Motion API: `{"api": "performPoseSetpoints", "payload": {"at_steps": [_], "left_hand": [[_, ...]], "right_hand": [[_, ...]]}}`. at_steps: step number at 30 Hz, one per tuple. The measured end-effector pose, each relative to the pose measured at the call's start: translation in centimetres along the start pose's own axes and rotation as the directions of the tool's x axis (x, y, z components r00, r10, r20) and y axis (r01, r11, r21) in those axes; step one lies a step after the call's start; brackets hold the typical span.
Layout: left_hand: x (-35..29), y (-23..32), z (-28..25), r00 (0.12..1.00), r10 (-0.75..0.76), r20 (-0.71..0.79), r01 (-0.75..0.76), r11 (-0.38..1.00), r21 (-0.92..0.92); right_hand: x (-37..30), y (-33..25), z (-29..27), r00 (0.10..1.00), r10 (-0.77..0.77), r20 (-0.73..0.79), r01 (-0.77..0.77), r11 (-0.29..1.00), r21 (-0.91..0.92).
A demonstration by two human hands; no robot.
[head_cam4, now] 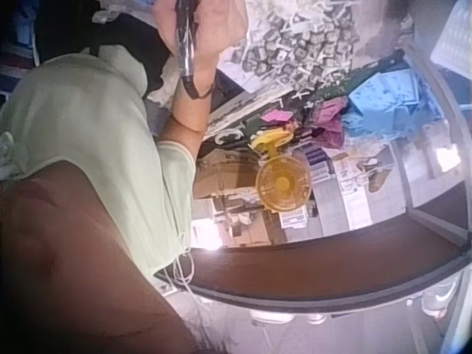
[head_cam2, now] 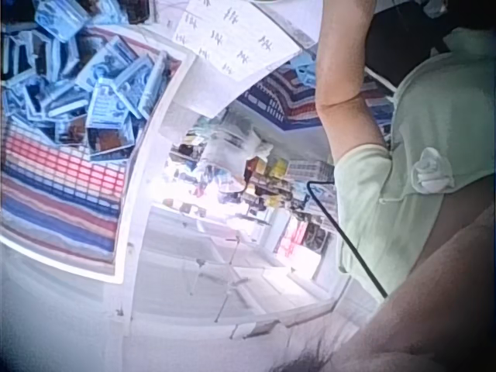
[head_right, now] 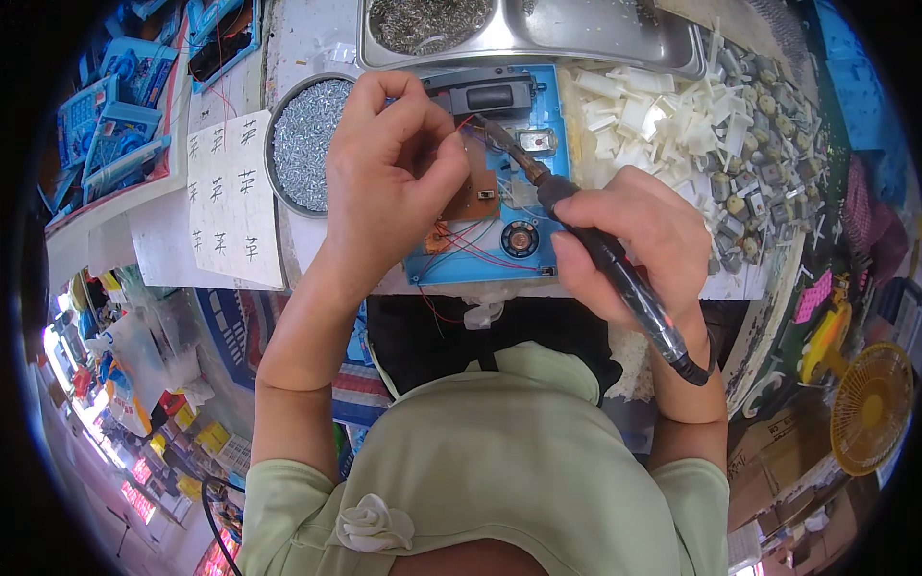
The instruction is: Assembling and soldering components inside a plastic toy housing.
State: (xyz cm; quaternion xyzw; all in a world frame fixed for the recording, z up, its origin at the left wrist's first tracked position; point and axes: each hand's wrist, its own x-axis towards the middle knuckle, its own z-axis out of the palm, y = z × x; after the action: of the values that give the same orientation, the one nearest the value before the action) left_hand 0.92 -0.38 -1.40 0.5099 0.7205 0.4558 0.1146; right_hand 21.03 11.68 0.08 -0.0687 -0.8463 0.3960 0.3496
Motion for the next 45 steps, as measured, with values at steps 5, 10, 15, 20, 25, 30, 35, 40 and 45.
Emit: {"api": "performPoseSetpoints", "payload": {"at_steps": [5,10,15,20,25,30,35,40,45], "left_hand": [[0.0,-0.1,0.1,1.0,-0.001,0.001,0.001,1.0,0.005],[0.0,0.1,0.0,1.0,-0.01,0.002,0.01,1.0,0.005],[0.0,0.0,0.1,1.0,-0.005,-0.009,0.005,1.0,0.006],[0.1,-0.1,0.3,0.999,0.022,-0.03,-0.021,0.999,0.029],[0.1,0.0,0.5,0.999,0.012,-0.037,-0.011,0.999,0.034],[0.1,-0.1,0.6,0.999,0.026,-0.045,-0.024,0.998,0.059],[0.2,-0.2,0.7,0.997,0.04,-0.061,-0.036,0.997,0.068],[0.2,-0.1,0.7,0.998,0.025,-0.06,-0.02,0.997,0.075],[0.2,-0.1,0.8,0.998,0.021,-0.059,-0.017,0.997,0.075]], "right_hand": [[0.2,0.2,-0.2,0.997,-0.059,0.039,0.061,0.997,-0.05],[0.1,-0.1,-0.5,0.999,-0.037,0.026,0.037,0.999,-0.03],[0.0,0.0,-0.7,1.0,-0.004,0.017,0.004,1.0,-0.013],[0.1,-0.1,-0.8,0.999,0.028,0.034,-0.027,0.999,-0.028],[0.5,-0.2,-1.0,0.994,0.068,0.085,-0.063,0.996,-0.065],[1.0,-0.2,-0.7,0.995,0.044,0.084,-0.038,0.997,-0.072],[1.1,0.0,-0.5,0.995,0.042,0.088,-0.034,0.996,-0.088],[1.0,-0.2,-0.6,0.995,0.052,0.084,-0.046,0.997,-0.068],[1.0,-0.2,-0.5,0.996,0.047,0.075,-0.042,0.997,-0.071]]}}
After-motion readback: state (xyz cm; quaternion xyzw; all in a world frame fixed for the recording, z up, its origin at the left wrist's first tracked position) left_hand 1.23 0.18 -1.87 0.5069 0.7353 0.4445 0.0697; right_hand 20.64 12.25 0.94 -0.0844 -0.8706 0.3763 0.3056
